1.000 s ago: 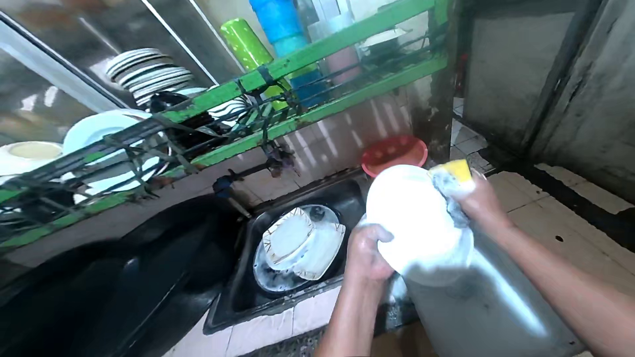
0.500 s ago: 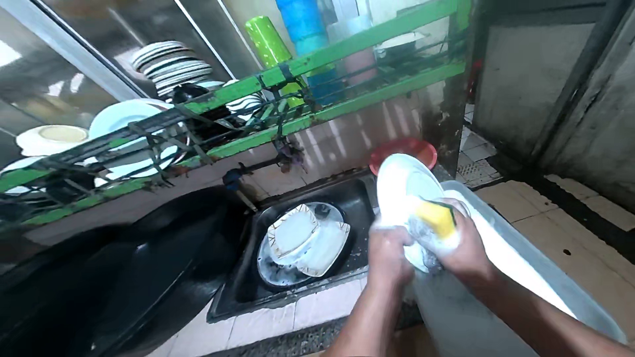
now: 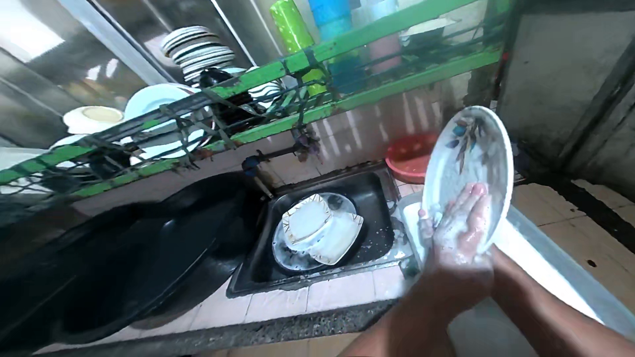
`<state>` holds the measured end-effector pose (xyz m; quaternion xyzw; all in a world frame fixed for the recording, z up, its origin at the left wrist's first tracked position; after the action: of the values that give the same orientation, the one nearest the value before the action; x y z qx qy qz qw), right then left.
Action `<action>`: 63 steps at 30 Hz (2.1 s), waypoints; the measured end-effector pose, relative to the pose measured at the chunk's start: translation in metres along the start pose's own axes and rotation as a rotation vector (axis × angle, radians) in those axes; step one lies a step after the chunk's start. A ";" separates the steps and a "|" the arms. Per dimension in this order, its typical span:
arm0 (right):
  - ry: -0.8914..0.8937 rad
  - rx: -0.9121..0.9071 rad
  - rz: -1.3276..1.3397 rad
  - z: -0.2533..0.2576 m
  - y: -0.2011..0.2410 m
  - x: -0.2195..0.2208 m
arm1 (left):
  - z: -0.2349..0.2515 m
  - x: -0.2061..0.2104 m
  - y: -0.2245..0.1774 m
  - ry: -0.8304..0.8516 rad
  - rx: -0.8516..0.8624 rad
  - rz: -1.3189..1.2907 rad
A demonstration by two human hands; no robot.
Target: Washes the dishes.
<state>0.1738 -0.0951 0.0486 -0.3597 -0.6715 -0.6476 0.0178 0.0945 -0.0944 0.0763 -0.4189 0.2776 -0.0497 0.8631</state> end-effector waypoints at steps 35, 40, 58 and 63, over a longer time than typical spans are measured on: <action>0.231 0.273 -1.427 0.029 -0.057 -0.157 | 0.057 0.061 0.167 0.679 -0.791 0.827; 0.152 0.229 -1.250 0.038 -0.061 -0.158 | 0.056 0.025 0.156 0.393 -1.067 0.045; -0.063 -0.390 -0.812 0.035 -0.025 -0.026 | -0.005 0.004 0.071 0.299 -1.055 -0.584; -0.282 -0.347 -0.809 0.080 0.002 -0.076 | -0.022 -0.003 0.054 0.301 -0.956 -0.653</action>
<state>0.2665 -0.0599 -0.0001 -0.1511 -0.6355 -0.6500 -0.3882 0.0723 -0.0739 0.0258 -0.8130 0.2454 -0.2406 0.4701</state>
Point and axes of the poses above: each hand's wrist, its own z-axis towards the middle knuckle, its own x-axis out of the palm, y = z × x, the point moved 6 cm from there along z, towards the middle knuckle, and after that the axes turned 11 degrees about -x, right-handed, at the moved point
